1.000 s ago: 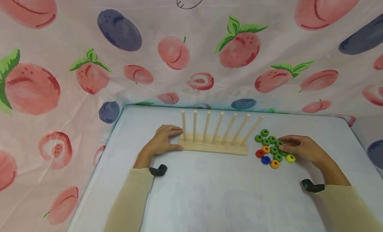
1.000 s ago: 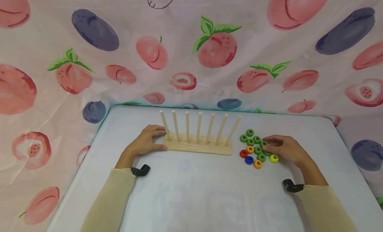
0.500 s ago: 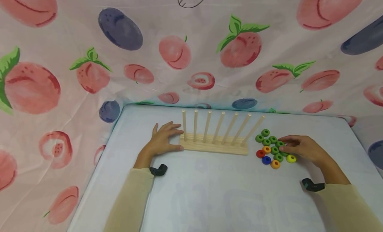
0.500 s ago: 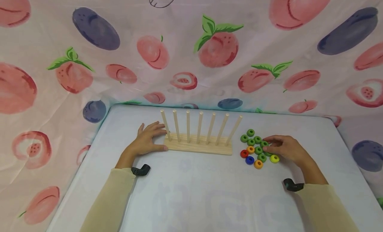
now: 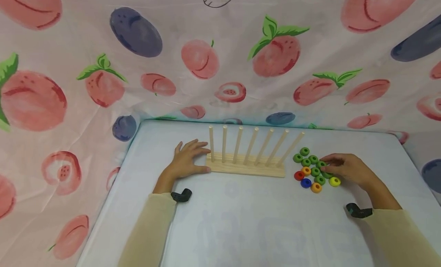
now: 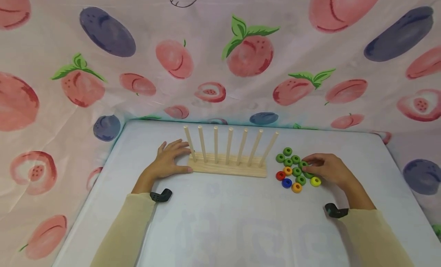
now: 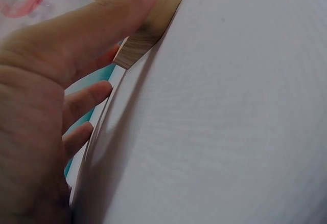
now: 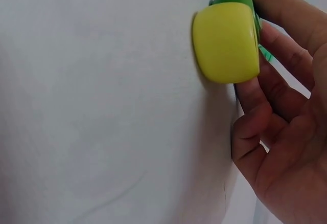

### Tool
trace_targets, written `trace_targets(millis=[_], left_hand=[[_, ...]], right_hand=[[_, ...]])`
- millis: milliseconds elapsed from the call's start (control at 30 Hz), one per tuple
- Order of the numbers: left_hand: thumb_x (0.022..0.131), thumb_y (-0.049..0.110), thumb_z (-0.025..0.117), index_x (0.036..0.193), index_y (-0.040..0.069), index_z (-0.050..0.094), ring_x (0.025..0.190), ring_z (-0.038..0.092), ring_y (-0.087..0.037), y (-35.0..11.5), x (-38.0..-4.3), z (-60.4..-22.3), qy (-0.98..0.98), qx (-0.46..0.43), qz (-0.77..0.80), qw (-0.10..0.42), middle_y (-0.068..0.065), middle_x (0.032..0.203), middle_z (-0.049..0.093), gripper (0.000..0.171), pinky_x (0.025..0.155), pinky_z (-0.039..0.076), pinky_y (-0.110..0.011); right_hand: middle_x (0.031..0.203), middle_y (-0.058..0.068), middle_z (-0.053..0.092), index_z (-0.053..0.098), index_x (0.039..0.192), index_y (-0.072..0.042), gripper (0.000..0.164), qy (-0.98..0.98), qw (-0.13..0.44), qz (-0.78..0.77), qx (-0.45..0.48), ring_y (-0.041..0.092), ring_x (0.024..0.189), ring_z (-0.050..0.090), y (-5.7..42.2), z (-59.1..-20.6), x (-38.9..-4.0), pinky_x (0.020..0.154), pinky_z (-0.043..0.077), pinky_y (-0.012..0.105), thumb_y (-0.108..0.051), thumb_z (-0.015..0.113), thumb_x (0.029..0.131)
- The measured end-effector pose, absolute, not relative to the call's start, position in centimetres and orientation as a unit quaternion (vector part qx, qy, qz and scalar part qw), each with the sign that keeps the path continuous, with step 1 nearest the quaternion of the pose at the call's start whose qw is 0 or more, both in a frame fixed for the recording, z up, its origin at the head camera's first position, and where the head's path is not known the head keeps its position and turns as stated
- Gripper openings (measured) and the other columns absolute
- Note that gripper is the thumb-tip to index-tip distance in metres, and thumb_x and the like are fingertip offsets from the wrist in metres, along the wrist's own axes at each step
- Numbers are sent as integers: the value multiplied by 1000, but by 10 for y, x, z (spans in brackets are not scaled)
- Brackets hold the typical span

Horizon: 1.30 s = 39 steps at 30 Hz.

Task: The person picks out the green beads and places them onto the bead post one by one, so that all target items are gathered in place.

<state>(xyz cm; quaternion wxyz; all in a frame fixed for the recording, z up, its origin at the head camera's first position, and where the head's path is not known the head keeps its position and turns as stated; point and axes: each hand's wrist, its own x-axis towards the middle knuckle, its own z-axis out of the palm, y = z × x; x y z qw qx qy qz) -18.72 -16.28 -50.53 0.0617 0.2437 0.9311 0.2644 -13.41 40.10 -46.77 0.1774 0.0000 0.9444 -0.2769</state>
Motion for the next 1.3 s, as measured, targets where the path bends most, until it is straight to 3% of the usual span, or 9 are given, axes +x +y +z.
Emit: trace_targets(millis=[567,800,900,1033,1133,1300], left_hand=[[76,62,81,137,29,64,157,22,-29,-162,-187,-504,927,246,277,59,5,159,45,71,122,-5,-67],[76,62,81,138,28,64,157,23,-29,-162,-186,-504,927,247,276,59,5,159,46,72,122,-4,-67],[76,62,81,138,28,64,157,22,-29,-163,-185,-505,928,246,274,62,5,159,46,73,122,-4,-67],[76,62,80,138,28,64,157,23,-29,-163,-185,-506,928,249,271,61,5,159,46,72,121,-3,-68],[76,62,80,138,29,64,157,23,-29,-162,-185,-506,928,250,270,58,5,159,46,72,121,-3,-69],[76,62,81,139,29,63,157,22,-28,-163,-187,-505,930,246,267,62,6,160,45,73,122,-3,-68]], right_hand=[[121,19,68,66,132,-6,65,950,141,-277,2,33,107,59,401,-469,-129,91,51,51,-57,70,92],[127,24,68,66,132,-4,63,947,116,-299,8,38,113,61,399,-466,-125,94,50,56,-53,70,93],[125,21,70,68,130,-6,57,948,96,-303,5,27,107,65,396,-465,-123,91,54,37,-50,71,93],[118,18,74,71,124,-8,44,949,58,-311,-4,-8,90,63,392,-459,-121,74,48,9,-41,72,95],[117,18,75,72,124,-10,40,942,45,-333,-2,-21,86,57,389,-453,-121,71,46,7,-39,71,96],[114,1,75,68,130,-11,43,932,39,-360,2,-16,90,59,381,-445,-122,74,47,7,-40,68,98]])
